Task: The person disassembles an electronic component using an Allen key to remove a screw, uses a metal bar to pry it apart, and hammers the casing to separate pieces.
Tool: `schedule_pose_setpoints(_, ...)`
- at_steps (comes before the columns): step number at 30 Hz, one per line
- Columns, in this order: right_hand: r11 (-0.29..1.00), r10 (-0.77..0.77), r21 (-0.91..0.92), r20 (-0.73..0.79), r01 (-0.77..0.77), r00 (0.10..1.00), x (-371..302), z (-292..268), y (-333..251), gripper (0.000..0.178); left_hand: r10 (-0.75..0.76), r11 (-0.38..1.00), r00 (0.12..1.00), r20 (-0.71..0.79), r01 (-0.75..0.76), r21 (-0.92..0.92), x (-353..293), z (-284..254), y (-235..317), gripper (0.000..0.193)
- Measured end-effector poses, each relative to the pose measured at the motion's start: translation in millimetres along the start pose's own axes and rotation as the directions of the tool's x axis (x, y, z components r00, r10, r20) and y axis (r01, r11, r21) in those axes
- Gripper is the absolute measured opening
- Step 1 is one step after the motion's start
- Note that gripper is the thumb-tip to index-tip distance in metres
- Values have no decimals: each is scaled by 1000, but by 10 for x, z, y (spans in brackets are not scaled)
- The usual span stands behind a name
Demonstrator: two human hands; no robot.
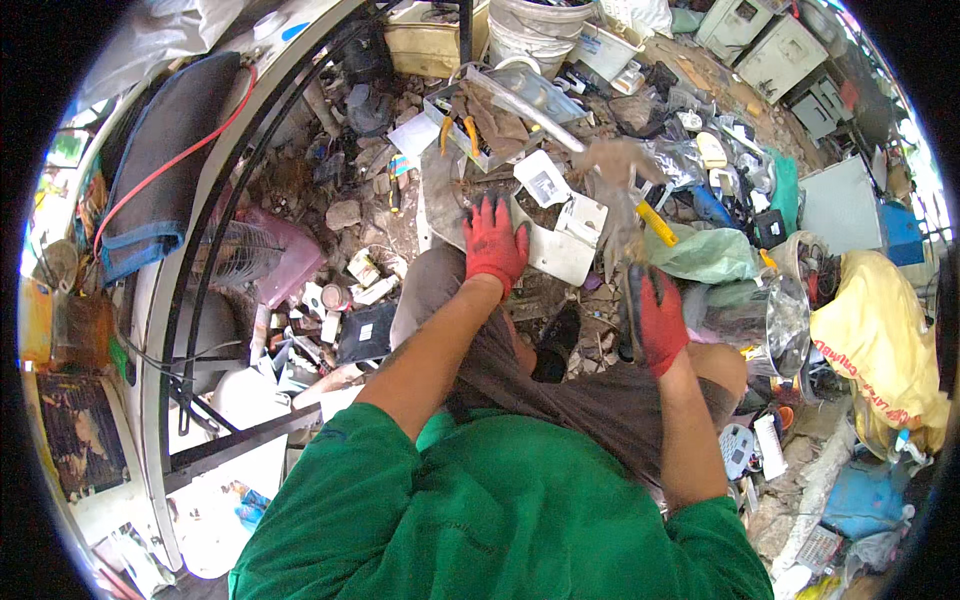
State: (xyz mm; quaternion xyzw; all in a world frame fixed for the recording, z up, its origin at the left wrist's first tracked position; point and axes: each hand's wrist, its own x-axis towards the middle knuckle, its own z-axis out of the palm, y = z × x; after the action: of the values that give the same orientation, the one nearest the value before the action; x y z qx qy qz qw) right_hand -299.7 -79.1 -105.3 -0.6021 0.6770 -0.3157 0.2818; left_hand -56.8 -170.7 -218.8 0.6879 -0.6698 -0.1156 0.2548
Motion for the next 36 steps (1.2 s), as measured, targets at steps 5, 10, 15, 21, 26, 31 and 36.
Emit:
schedule_pose_setpoints(5,968,250,-54,63,-247,966,-153,457,372,53,36,999,998,50,-35,-8,544,-53,140,73)
schedule_pose_setpoints(10,953,302,-17,-19,-302,953,-49,622,677,61,-140,972,941,308,71,223,1115,55,398,90)
schedule_pose_setpoints(15,866,493,23,122,-499,861,-102,408,566,72,-148,987,952,267,124,104,1358,303,386,83)
schedule_pose_setpoints(21,896,411,113,161,-430,897,-102,413,364,75,72,997,949,306,-57,-56,1505,32,-164,67)
schedule_pose_setpoints(26,917,399,-51,170,-396,901,40,391,345,81,367,857,831,418,-476,195,864,-357,466,27)
schedule_pose_setpoints(31,914,404,-152,241,-377,882,-16,478,242,73,585,747,758,290,-642,173,759,-380,257,33)
schedule_pose_setpoints(36,964,267,-97,291,-249,919,30,848,171,68,-49,939,965,257,133,-318,1021,-461,-552,37)
